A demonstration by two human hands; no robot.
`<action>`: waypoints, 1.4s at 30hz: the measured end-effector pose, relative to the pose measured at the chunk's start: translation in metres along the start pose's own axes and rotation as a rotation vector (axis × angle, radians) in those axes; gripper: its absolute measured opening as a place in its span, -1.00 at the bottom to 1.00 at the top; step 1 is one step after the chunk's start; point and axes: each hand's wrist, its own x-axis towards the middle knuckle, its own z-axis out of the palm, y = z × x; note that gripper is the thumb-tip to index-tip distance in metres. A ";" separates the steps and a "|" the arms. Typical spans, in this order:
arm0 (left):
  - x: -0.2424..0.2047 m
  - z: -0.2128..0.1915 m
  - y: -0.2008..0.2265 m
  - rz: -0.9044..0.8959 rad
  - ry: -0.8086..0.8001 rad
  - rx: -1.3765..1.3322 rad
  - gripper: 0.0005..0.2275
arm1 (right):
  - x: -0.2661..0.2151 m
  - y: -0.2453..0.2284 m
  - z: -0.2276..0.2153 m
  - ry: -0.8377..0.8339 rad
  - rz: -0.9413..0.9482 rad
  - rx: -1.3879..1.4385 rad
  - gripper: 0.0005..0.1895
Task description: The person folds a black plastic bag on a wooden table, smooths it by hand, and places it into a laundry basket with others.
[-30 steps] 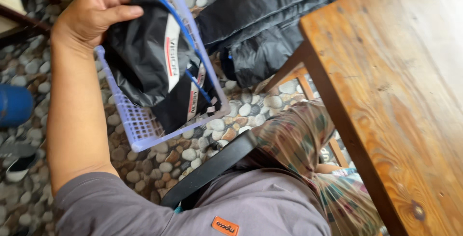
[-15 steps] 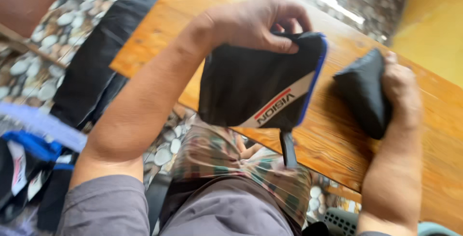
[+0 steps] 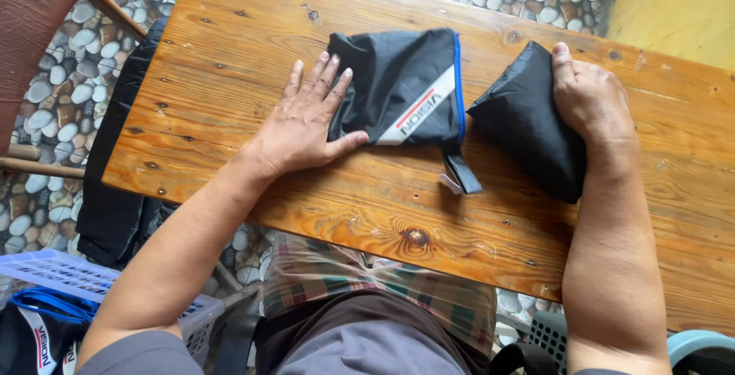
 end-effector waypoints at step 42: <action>0.090 -0.026 0.052 0.041 0.422 -0.211 -0.61 | 0.037 0.098 0.011 0.007 0.187 0.070 -0.12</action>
